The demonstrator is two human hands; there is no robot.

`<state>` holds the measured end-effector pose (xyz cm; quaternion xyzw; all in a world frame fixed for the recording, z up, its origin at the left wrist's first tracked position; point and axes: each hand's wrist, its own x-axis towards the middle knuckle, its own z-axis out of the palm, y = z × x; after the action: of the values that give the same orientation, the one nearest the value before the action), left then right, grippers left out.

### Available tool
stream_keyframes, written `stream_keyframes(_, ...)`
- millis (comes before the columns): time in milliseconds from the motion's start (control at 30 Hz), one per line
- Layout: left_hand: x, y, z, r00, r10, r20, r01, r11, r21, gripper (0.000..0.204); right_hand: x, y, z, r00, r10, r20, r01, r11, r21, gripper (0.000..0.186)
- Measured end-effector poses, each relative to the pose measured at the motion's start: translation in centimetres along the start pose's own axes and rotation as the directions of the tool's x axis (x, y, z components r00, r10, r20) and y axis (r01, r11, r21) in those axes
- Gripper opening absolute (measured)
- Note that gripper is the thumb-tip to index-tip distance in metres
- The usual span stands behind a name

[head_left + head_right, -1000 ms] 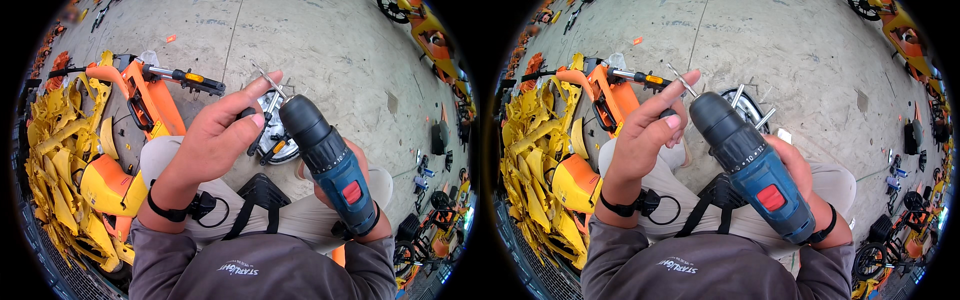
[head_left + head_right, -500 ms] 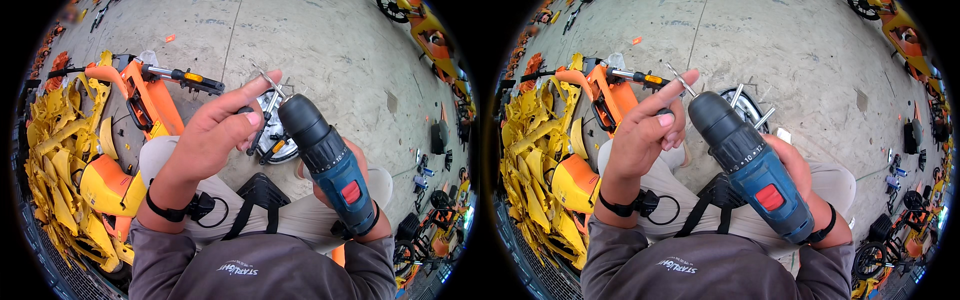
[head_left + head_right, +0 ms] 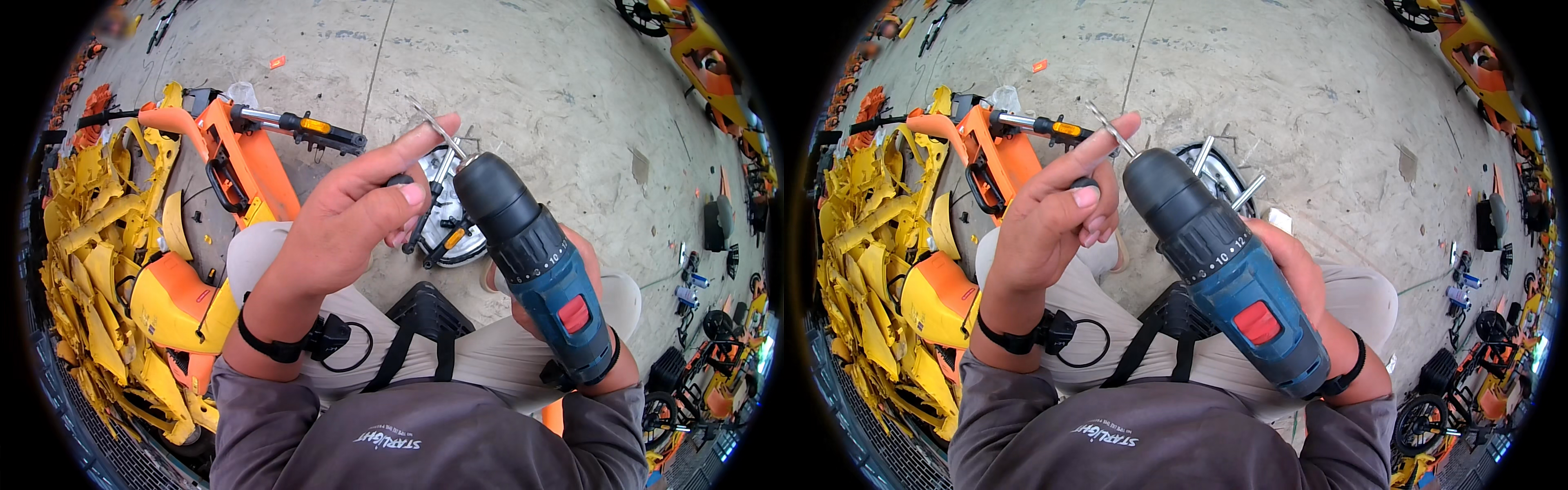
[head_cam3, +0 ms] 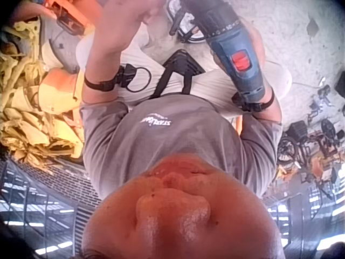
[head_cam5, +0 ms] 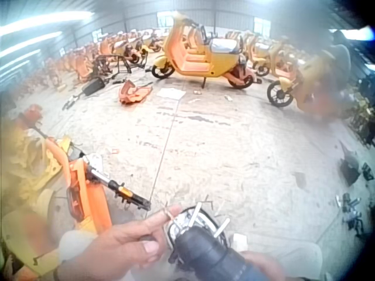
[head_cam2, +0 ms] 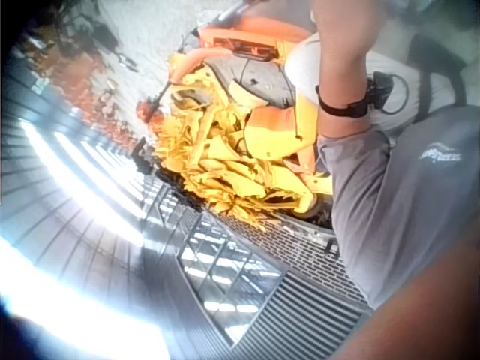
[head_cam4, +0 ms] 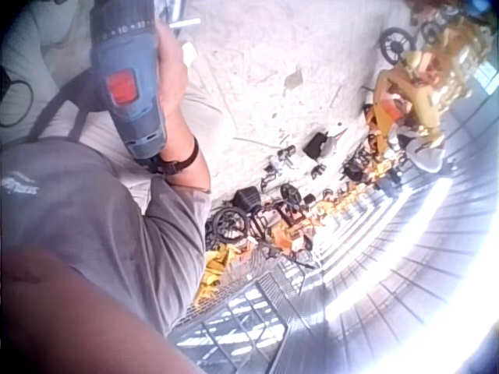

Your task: The person holds a small metal component and a drill, then places the component onto a larger metal assembly and uses a hand tool to tighten a screw.

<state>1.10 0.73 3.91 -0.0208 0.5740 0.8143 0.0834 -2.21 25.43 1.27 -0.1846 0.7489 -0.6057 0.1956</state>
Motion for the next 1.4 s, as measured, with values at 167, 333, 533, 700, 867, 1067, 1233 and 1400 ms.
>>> stream_keyframes(167, 0.01, 0.02, 0.09, 1.000, -0.008, 0.000, 0.008, 1.000, -0.001, 0.067, -0.20, 0.17, 0.02, 1.000, 0.028, -0.009, -0.027, 0.997, 0.066, 0.018)
stream_keyframes(333, 0.06, 0.02, 0.00, 1.000, -0.008, 0.001, 0.007, 1.000, 0.015, 0.067, -0.14, -0.36, -0.34, 0.988, 0.146, 0.047, -0.153, 0.946, 0.287, 0.016)
stream_keyframes(533, 0.06, -0.16, 0.05, 1.000, 0.005, -0.002, -0.005, 1.000, 0.018, 0.065, -0.05, 0.06, 0.00, 1.000, 0.016, -0.016, -0.015, 0.997, 0.072, 0.015)
stream_keyframes(700, 0.09, -0.29, -0.05, 1.000, 0.021, -0.007, -0.020, 0.997, 0.073, 0.064, 0.07, 0.04, -0.26, 0.999, -0.026, -0.025, 0.027, 0.998, 0.055, 0.018)
stream_keyframes(867, 0.01, -0.32, -0.13, 1.000, 0.030, -0.004, -0.029, 0.993, 0.113, 0.063, -0.16, 0.00, -0.20, 1.000, 0.028, -0.007, -0.027, 0.995, 0.101, 0.018)
stream_keyframes(1067, 0.04, -0.41, 0.00, 0.999, 0.031, -0.020, -0.029, 0.992, 0.126, 0.062, -0.21, 0.04, -0.28, 1.000, 0.014, 0.007, -0.015, 0.996, 0.084, 0.017)
stream_keyframes(1233, 0.10, -0.40, 0.08, 0.999, 0.048, -0.023, -0.044, 0.988, 0.148, 0.061, -0.01, 0.02, -0.38, 0.999, 0.039, 0.006, -0.039, 0.991, 0.129, 0.018)
stream_keyframes(1400, -0.06, -0.48, 0.01, 0.998, 0.063, -0.029, -0.057, 0.982, 0.183, 0.060, -0.22, 0.30, -0.27, 1.000, 0.019, -0.001, -0.019, 0.992, 0.123, 0.019)
